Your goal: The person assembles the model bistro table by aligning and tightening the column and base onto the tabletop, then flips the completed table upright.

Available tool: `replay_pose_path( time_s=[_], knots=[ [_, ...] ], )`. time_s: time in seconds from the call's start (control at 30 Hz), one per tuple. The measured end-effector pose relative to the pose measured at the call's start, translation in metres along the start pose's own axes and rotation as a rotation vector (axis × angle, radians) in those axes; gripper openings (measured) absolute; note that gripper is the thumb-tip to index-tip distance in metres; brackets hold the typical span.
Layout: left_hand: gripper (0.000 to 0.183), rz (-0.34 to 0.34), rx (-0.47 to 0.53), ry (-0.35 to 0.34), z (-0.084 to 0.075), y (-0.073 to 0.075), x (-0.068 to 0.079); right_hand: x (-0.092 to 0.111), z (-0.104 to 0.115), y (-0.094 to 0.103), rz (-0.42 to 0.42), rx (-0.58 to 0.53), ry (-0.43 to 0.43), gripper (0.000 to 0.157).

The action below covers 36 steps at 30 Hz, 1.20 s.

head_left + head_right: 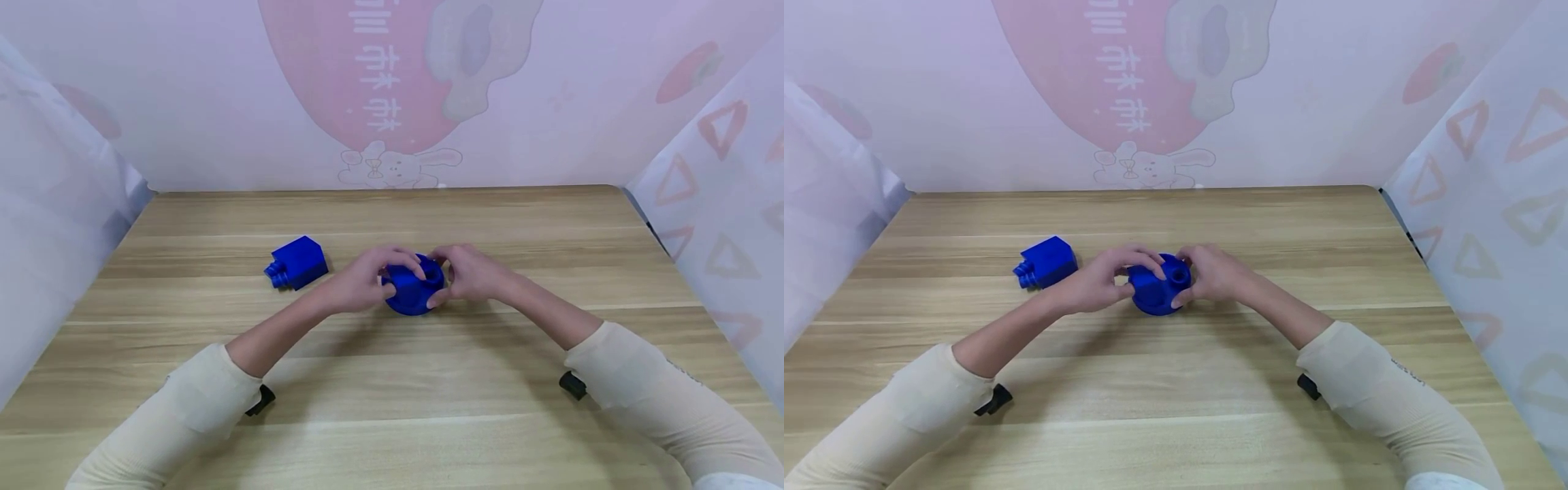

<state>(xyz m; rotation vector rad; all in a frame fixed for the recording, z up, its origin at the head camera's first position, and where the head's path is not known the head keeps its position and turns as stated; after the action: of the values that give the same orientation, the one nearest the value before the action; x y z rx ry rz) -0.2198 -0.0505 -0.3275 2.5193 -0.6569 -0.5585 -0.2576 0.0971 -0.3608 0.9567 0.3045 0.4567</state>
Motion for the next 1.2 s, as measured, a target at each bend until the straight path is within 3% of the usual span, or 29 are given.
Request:
replay_pose_path(
  time_s=[0.2, 0.43, 0.53, 0.67, 0.83, 1.03, 1.2],
  knots=[
    [0.048, 0.043, -0.032, 0.09, 0.006, -0.001, 0.006, 0.0, -0.001, -0.001, 0.004, 0.003, 0.0, 0.079],
    [0.051, -0.045, 0.048, 0.15, 0.013, 0.004, 0.005, 0.001, 0.0, 0.0, 0.005, 0.003, -0.01, 0.083],
    [0.045, -0.071, 0.046, 0.137, 0.014, 0.008, 0.002, 0.001, 0.0, 0.0, 0.002, -0.004, -0.013, 0.083],
    [0.039, -0.056, 0.029, 0.115, 0.014, 0.011, 0.0, 0.002, 0.0, 0.001, 0.0, -0.005, -0.01, 0.082],
    [0.046, -0.051, 0.08, 0.169, 0.014, 0.012, 0.001, 0.001, 0.001, 0.001, 0.0, 0.002, -0.002, 0.083],
    [0.06, -0.137, 0.095, 0.265, 0.018, 0.013, 0.001, 0.0, 0.0, 0.001, 0.004, 0.009, -0.003, 0.082],
    [0.052, -0.174, 0.135, 0.297, 0.018, 0.012, 0.0, 0.001, 0.001, 0.0, 0.011, -0.007, -0.008, 0.082]
  ],
)
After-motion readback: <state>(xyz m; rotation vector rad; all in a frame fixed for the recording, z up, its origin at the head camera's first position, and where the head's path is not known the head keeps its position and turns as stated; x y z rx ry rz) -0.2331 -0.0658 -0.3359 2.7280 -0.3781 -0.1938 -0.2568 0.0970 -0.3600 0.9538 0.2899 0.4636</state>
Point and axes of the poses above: each hand's wrist, its own x-axis away from the middle knuckle, its own y-axis out of the back of the hand, z = x × y, the point moved 7 cm from there along -x, towards the middle knuckle, and after that the axes turned 14 degrees about -z, right-handed, at the moved point
